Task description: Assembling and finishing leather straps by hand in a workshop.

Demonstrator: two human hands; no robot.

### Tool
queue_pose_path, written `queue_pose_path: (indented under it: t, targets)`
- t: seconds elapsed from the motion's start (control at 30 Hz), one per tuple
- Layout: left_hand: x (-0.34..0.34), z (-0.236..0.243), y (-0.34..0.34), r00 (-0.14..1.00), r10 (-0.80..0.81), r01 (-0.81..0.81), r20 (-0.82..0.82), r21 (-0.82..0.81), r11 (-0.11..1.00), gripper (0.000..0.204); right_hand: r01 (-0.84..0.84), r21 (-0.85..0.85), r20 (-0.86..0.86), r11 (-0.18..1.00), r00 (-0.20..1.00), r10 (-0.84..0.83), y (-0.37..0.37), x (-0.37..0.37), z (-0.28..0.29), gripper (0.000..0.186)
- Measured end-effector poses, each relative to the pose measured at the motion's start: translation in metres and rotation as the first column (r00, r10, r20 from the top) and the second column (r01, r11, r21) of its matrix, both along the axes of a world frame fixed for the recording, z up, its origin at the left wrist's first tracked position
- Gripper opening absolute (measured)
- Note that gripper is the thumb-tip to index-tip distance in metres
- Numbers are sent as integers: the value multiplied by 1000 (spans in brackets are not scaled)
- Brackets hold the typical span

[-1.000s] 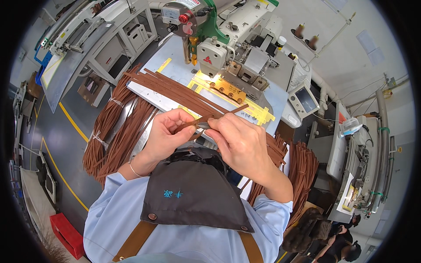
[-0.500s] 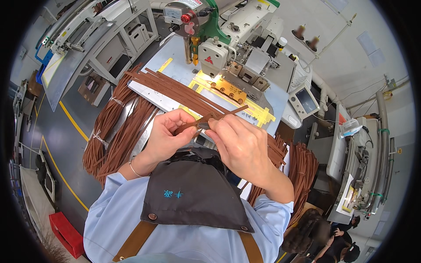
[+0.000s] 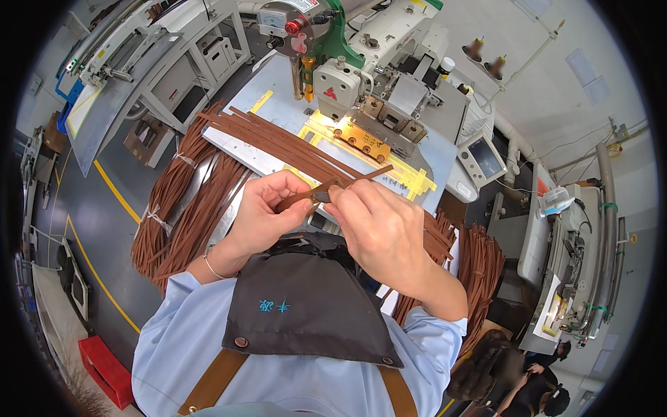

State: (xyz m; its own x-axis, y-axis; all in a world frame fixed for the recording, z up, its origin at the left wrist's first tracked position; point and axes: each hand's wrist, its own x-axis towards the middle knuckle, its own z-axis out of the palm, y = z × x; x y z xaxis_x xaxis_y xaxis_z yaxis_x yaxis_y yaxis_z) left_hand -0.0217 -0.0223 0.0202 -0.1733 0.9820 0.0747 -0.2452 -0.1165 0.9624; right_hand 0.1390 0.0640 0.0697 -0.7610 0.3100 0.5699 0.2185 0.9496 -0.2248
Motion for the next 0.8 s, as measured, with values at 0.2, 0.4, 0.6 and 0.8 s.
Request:
queue_pose_path:
  t: [0.2, 0.4, 0.6, 0.8]
  targets:
    - [0, 1, 1, 999, -24, 24, 25, -8, 1000, 8, -5, -79, 3, 997, 1000, 5, 1, 1, 3, 17]
    - [-3, -1, 4, 991, -109, 108, 80, 16, 994, 9, -64, -270, 9, 961, 998, 69, 8, 0, 9, 17]
    - [-4, -1, 4, 986, -153, 151, 67, 29, 988, 11, -71, -325, 43, 943, 995, 90, 11, 3, 9, 17]
    - [-4, 0, 7, 983, -157, 154, 94, 37, 987, 10, -99, -515, -79, 851, 995, 68, 14, 6, 0, 16]
